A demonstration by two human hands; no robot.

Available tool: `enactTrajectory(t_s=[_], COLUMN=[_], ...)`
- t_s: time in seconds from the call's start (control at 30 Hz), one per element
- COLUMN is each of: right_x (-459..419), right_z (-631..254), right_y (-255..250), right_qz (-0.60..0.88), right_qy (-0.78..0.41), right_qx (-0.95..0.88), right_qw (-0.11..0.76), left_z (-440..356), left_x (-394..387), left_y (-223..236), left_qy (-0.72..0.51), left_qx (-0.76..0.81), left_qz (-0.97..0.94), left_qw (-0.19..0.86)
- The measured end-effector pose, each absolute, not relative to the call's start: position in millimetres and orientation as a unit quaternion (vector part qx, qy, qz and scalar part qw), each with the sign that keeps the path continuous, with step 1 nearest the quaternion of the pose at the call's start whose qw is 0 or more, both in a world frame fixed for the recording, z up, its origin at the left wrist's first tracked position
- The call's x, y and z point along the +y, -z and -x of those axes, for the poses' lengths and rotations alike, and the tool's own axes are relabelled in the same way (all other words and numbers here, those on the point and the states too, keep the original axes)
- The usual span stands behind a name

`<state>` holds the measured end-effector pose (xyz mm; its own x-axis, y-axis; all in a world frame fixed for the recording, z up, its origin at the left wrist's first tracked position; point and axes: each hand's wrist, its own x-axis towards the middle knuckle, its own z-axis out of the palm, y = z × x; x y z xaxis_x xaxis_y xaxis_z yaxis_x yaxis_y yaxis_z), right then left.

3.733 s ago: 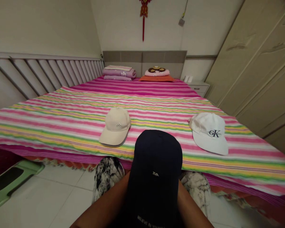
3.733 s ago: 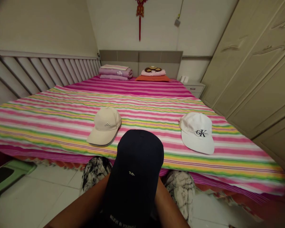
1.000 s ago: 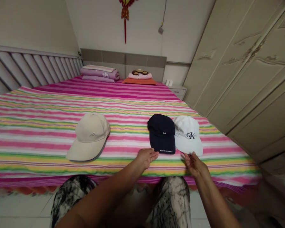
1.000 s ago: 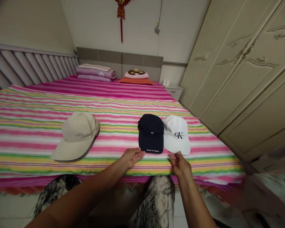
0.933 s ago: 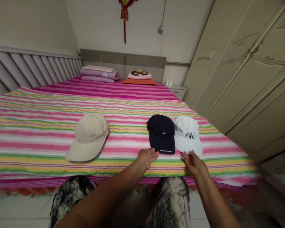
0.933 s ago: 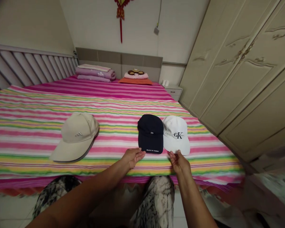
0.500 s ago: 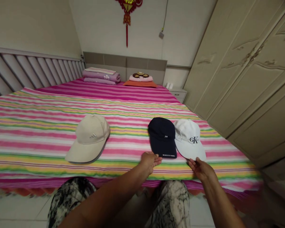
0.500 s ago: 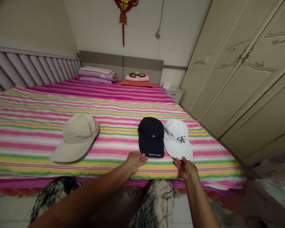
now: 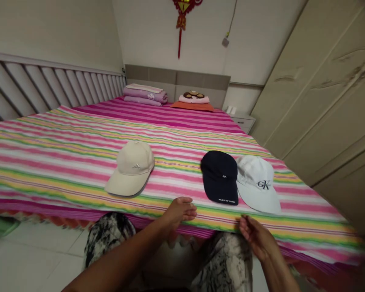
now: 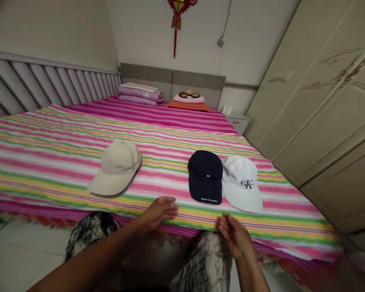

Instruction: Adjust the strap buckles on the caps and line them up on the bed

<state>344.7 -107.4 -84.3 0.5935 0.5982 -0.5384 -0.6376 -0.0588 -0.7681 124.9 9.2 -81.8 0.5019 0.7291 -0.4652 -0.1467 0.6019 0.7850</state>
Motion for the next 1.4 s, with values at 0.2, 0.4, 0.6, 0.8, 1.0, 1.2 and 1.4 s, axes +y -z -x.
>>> enactTrajectory(t_s=[0.2, 0.4, 0.6, 0.8, 1.0, 1.2, 1.4], right_x=[-111.2, -111.5, -114.2, -116.2, -117.5, -117.7, -117.7], right_z=[-266.7, -212.6, -197.2, -193.9, -189.5, -186.0, -182.7], right_y=[111.0, 132.9, 140.2, 143.2, 144.9, 147.1, 145.3], right_qz=[0.577, 0.575, 0.577, 0.58, 0.579, 0.573, 0.565], right_qy=[-0.54, -0.606, -0.623, -0.626, -0.63, -0.633, -0.635], right_qx=[-0.081, -0.129, -0.148, -0.137, -0.145, -0.146, -0.148], right_qw=[0.608, 0.534, 0.506, 0.503, 0.497, 0.499, 0.506], left_z=[-40.0, 10.5, 34.5, 41.4, 40.1, 34.8, 31.6], left_x=[15.6, 19.8, 26.4, 31.4, 33.6, 40.8, 60.6], left_y=[94.9, 89.7, 84.2, 79.9, 75.3, 54.4, 28.2], left_qy=[-0.355, -0.5, -0.598, -0.626, -0.625, -0.661, -0.673], left_qx=[0.454, 0.49, 0.517, 0.511, 0.492, 0.453, 0.411], left_qz=[-0.324, -0.227, -0.157, -0.139, -0.14, -0.146, -0.174], left_qw=[0.75, 0.677, 0.592, 0.573, 0.59, 0.58, 0.59])
